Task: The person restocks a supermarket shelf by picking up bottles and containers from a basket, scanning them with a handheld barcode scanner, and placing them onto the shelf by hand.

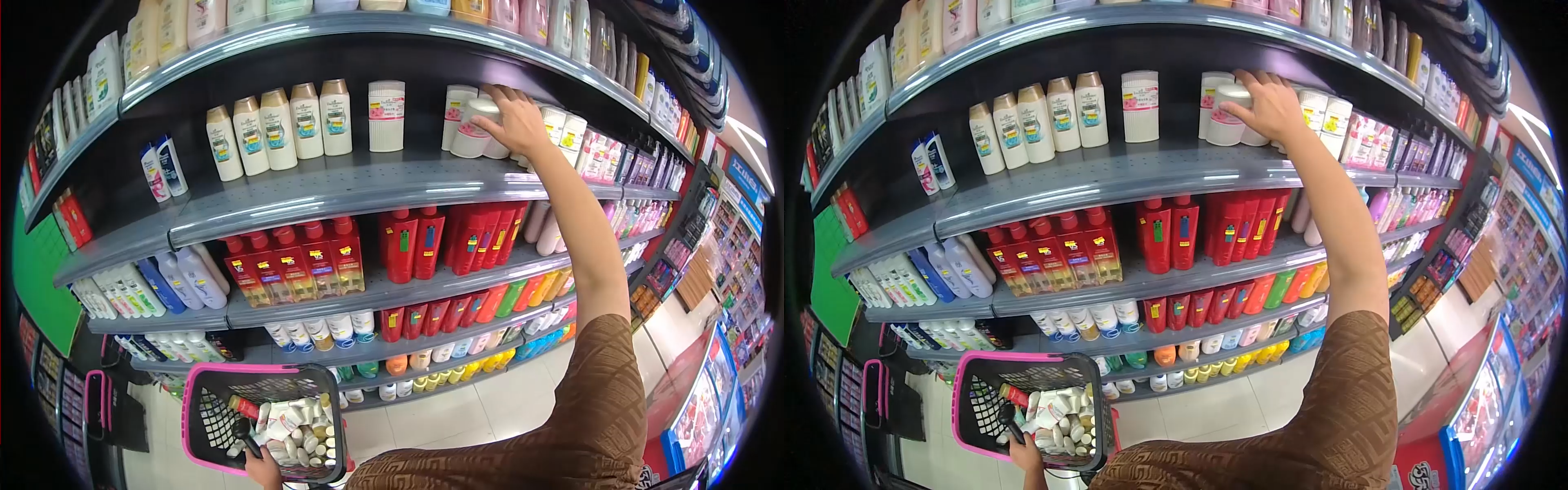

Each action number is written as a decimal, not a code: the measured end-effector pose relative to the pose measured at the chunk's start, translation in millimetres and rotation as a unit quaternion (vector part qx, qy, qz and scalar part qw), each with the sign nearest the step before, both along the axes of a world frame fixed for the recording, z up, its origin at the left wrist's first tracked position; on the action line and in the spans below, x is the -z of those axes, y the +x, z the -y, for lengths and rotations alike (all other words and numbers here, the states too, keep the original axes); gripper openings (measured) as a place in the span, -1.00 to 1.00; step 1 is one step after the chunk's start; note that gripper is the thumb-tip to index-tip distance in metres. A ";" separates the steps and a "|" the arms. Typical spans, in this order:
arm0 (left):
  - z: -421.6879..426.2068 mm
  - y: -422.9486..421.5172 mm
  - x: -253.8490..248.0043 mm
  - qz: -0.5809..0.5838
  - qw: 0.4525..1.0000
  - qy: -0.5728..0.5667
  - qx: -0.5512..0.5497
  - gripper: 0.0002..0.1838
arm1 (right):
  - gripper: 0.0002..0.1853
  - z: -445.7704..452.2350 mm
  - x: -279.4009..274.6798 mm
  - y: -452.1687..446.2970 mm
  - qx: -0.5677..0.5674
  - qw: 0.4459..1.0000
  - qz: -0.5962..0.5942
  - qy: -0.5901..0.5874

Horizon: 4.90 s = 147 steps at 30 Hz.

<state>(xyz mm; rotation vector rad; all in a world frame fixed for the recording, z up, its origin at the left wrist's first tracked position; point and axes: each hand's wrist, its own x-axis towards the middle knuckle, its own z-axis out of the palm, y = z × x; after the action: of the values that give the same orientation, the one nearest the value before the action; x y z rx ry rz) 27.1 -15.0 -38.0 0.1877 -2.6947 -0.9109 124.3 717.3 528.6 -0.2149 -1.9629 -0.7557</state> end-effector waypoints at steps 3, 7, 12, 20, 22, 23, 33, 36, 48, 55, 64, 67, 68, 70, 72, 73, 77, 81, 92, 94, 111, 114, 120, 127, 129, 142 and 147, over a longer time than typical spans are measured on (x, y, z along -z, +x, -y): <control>-1.4 0.4 1.0 -0.038 0.999 0.002 -0.004 -0.61 | -0.33 -0.5 5.8 4.5 -0.031 0.999 0.017 -0.022; 2.2 -1.1 2.3 -0.009 1.000 0.019 0.005 -0.58 | -0.43 -0.6 14.2 -0.1 -0.040 0.998 0.029 0.039; 4.2 -3.0 12.7 -0.040 0.999 -0.021 -0.015 -0.51 | -0.43 55.1 0.9 -8.1 -0.108 0.985 -0.003 0.136; 0.0 3.5 -8.3 0.033 0.999 0.003 0.028 -0.41 | -0.32 274.1 37.0 21.2 -0.359 0.931 0.035 0.048; 1.3 5.7 -11.4 -0.044 0.997 0.054 0.032 -0.54 | -0.36 328.7 86.5 -5.2 -0.431 0.897 0.086 -0.048; 7.5 1.0 6.2 -0.039 0.994 0.094 0.033 -0.54 | -0.37 351.5 118.0 -15.6 -0.383 0.888 0.221 -0.126; 126.8 15.7 -49.9 0.121 0.847 0.514 0.065 -0.80 | -0.39 542.3 473.2 -179.7 -0.277 0.769 0.405 -0.409; 173.1 22.3 -52.0 0.151 0.859 0.487 0.048 -0.84 | -0.37 577.7 532.9 -225.0 -0.139 0.737 0.397 -0.530; 247.9 -10.4 -73.6 0.175 0.878 0.432 0.112 -0.69 | -0.24 660.4 724.0 -252.1 0.121 0.242 0.240 -0.932; 204.5 -52.4 -86.6 0.254 0.831 0.446 0.214 -0.85 | -0.42 654.2 593.4 -176.0 -0.013 0.221 0.367 -0.904; 62.0 -52.9 -106.3 0.298 0.716 0.027 0.630 -0.25 | -0.70 664.6 489.4 -35.6 -0.171 0.335 0.102 -0.921; 36.0 -37.8 -109.6 0.284 0.674 0.024 0.681 -0.18 | -0.72 641.8 476.8 -11.2 -0.148 0.208 -0.119 -0.960; 28.0 -40.5 -105.0 0.279 0.643 0.036 0.712 -0.23 | -0.72 633.2 474.5 -4.7 -0.155 0.199 -0.144 -0.957; 14.9 -44.7 -98.1 0.276 0.614 0.042 0.738 -0.28 | -0.74 615.9 473.1 4.3 -0.164 0.182 -0.135 -0.960; 9.2 -51.4 -96.7 0.386 0.554 0.165 0.719 -0.43 | -0.77 602.1 482.6 9.9 -0.186 0.304 -0.003 -0.934; 10.5 -50.7 -96.8 0.394 0.570 0.168 0.701 -0.51 | -0.75 596.4 487.5 12.8 -0.178 0.342 0.033 -0.922; 34.6 -83.6 -103.7 0.244 0.733 -0.050 0.633 -0.53 | -0.68 566.5 484.3 6.1 -0.076 0.447 0.137 -0.881; 78.8 -131.4 -97.7 0.242 0.834 -0.151 0.472 -0.74 | -0.66 553.6 470.8 5.2 0.013 0.606 0.246 -0.757; 119.1 -257.7 81.2 0.392 0.737 -0.246 0.492 -0.28 | -0.41 580.6 533.0 -8.0 0.051 0.835 0.193 -0.513; 117.9 -264.7 122.7 0.396 0.694 -0.279 0.533 -0.13 | -0.40 582.5 531.2 -9.7 0.062 0.841 0.204 -0.498; 116.3 -262.3 190.7 0.432 0.635 -0.293 0.569 0.49 | -0.52 605.3 526.6 -24.5 0.126 0.844 0.211 -0.477; 117.7 -263.2 184.6 0.414 0.650 -0.260 0.582 0.39 | -0.53 612.6 526.0 -25.6 0.118 0.837 0.221 -0.487; 109.5 -274.1 195.4 0.367 0.649 -0.276 0.606 -0.38 | -0.60 623.8 534.3 -24.6 0.057 0.826 0.241 -0.507; 136.9 -291.7 128.2 0.302 0.761 -0.282 0.500 -0.36 | -0.69 625.1 528.2 -25.3 0.057 0.824 0.237 -0.511; 140.9 -289.8 111.6 0.312 0.743 -0.304 0.509 -0.36 | -0.69 624.3 533.6 -22.8 0.063 0.824 0.234 -0.512; 147.7 -246.6 -62.5 0.108 0.752 -0.203 0.617 -0.46 | -0.68 616.2 545.4 -17.7 0.037 0.834 0.204 -0.511; 156.1 -238.8 -179.2 -0.053 0.761 -0.033 0.646 -0.46 | -0.62 616.2 547.5 -17.2 0.056 0.820 0.201 -0.533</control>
<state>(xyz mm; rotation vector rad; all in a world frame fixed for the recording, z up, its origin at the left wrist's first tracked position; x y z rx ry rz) -211.8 -171.1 141.2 -1.8604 -2.4424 -0.9895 107.1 101.1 -18.9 -0.8987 -2.6124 0.3697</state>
